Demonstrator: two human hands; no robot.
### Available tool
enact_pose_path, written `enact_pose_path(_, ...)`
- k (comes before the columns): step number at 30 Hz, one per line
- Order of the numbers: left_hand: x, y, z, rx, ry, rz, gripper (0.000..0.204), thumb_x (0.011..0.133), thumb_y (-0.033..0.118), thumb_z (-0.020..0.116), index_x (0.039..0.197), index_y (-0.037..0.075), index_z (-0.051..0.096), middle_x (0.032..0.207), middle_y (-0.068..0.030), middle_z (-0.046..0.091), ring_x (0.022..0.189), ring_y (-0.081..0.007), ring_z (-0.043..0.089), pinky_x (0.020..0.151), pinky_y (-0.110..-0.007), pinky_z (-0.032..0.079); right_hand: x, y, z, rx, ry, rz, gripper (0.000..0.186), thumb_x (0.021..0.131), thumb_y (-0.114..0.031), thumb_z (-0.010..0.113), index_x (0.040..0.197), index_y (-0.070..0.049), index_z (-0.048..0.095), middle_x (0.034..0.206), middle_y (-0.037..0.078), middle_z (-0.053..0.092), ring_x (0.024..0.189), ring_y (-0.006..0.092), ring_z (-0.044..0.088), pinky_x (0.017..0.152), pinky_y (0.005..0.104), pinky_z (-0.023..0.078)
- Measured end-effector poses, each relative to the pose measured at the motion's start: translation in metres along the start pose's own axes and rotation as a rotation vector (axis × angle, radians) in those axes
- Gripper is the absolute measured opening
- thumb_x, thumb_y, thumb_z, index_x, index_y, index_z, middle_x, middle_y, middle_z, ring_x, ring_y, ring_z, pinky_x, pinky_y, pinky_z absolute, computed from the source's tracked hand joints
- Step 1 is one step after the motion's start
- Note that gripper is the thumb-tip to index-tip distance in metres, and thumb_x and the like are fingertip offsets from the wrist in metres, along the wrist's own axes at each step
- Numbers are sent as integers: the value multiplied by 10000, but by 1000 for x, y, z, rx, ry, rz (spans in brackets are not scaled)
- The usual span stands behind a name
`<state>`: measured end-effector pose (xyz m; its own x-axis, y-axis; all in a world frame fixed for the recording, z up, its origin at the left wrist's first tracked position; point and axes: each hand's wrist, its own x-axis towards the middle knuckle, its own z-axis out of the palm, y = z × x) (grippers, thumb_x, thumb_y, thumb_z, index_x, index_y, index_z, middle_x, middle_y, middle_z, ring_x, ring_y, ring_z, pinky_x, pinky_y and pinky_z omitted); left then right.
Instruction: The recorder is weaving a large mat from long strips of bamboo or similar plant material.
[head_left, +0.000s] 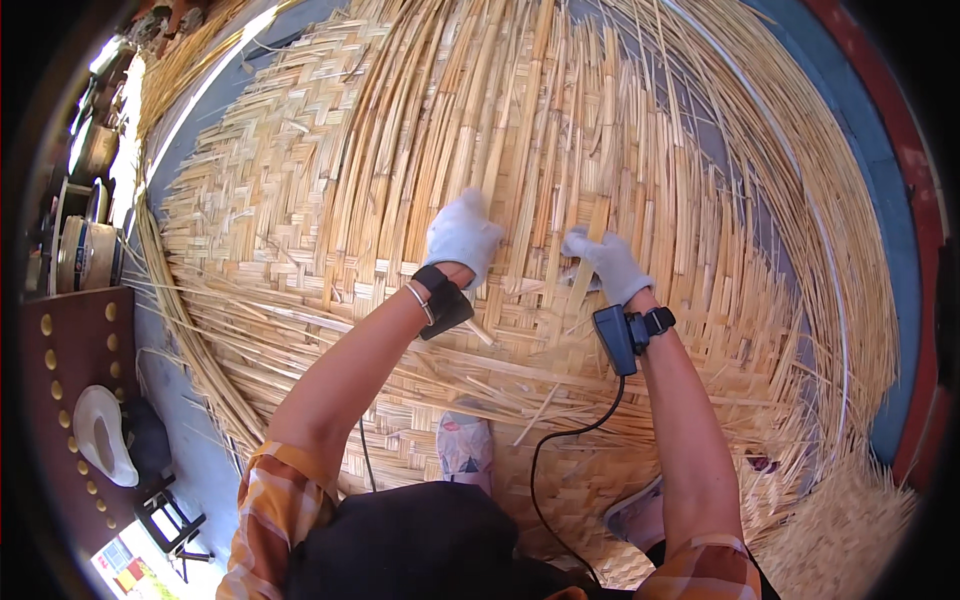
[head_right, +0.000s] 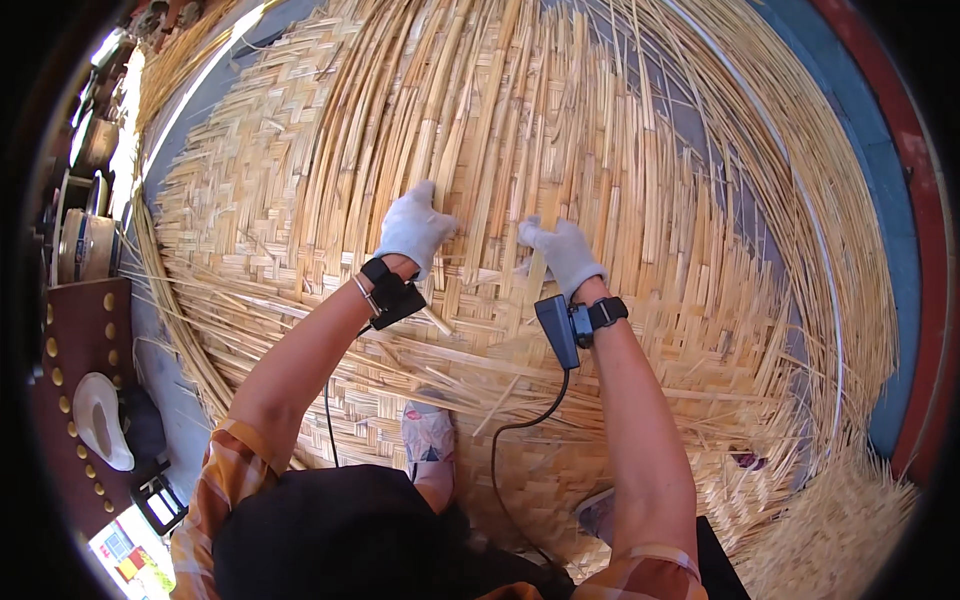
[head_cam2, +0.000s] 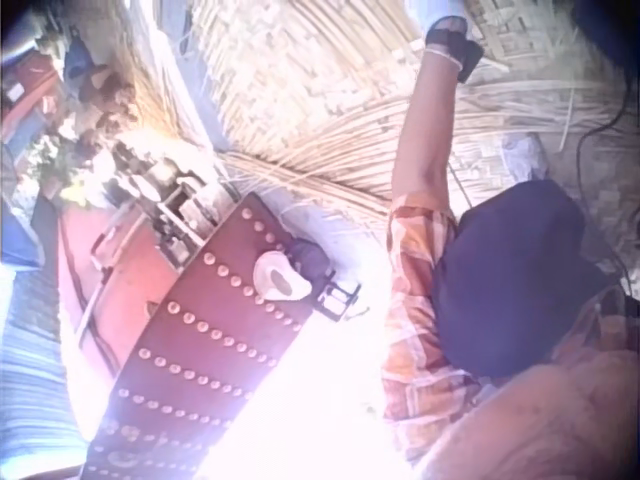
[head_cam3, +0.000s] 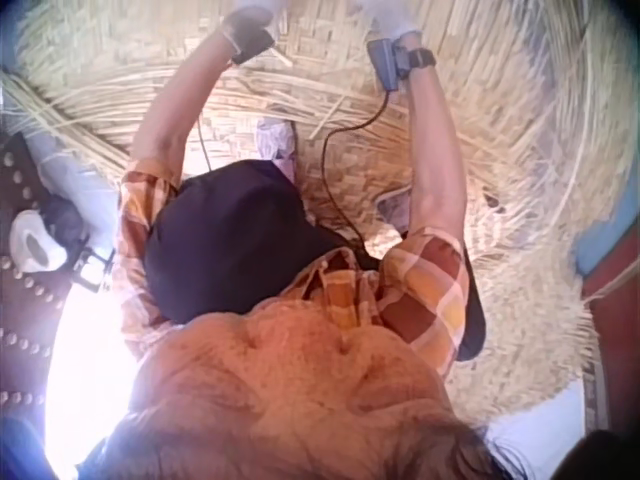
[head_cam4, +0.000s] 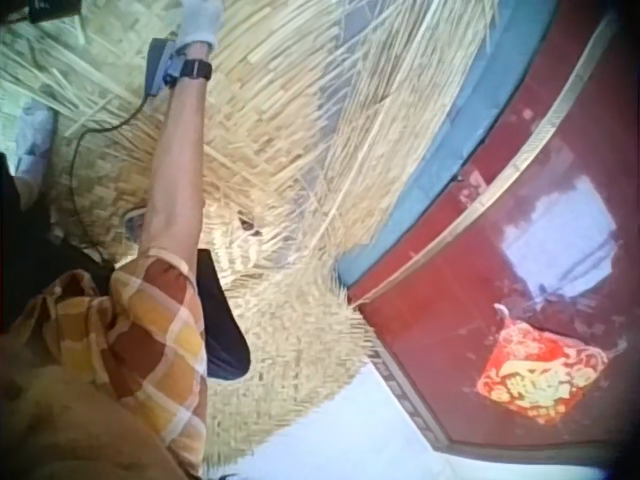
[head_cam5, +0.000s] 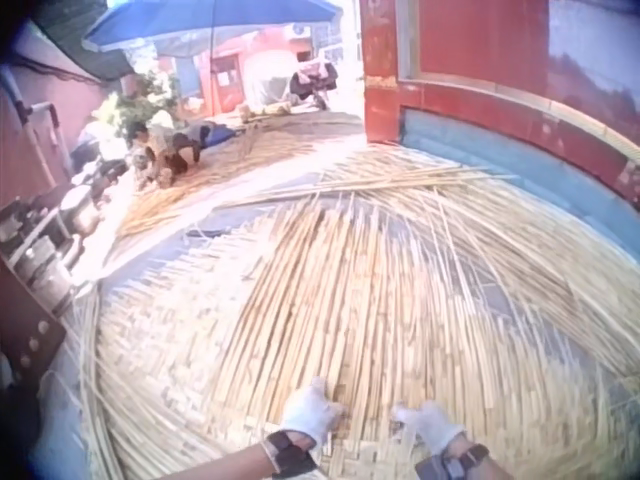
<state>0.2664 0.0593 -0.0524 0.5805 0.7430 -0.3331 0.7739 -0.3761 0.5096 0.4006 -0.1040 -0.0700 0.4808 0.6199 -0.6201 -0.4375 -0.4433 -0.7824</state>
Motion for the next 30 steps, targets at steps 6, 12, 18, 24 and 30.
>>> enact_pose_path(6, 12, 3, 8, -524, -282, 12, 373, 655, 242, 756, 880, 21, 557, 737, -28, 571, 668, -144, 568, 574, -265, 476, 13, 2, -1, -286, -102, -149, 375, 840, -332, 600, 963, 22, 608, 808, 72, 619, 686, 169, 605, 619, 318, 519)
enact_pose_path(12, 17, -3, -2, -900, -566, -28, 304, 737, 197, 717, 941, 18, 580, 783, -38, 608, 703, -125, 582, 594, -252, 470, 0, -5, -1, 398, -269, 83, 655, 866, -541, 450, 1186, 29, 482, 1024, 163, 590, 938, 227, 585, 801, 362, 488)
enact_pose_path(18, 1, -1, -7, -1117, -514, -10, 263, 763, 94, 674, 988, -13, 588, 859, -68, 638, 735, -134, 595, 639, -270, 488, 6, -29, 4, 116, -436, 186, 560, 847, -451, 544, 1173, 3, 509, 1063, 147, 595, 971, 199, 583, 816, 360, 495)
enact_pose_path(24, -19, 0, -17, -1146, -493, -13, 223, 747, 36, 674, 955, -4, 604, 842, -49, 632, 724, -126, 587, 651, -257, 483, 31, -24, 8, -327, -606, 247, 333, 808, -232, 652, 1060, -21, 601, 925, 117, 653, 756, 174, 638, 607, 297, 544)
enact_pose_path(30, -39, 4, -31, -1087, -422, 43, 227, 730, 61, 697, 936, 8, 621, 778, -29, 620, 693, -111, 569, 598, -242, 451, 36, -16, 13, 12, -453, 341, 269, 870, -244, 563, 1020, -24, 603, 849, 116, 652, 654, 198, 642, 548, 298, 541)
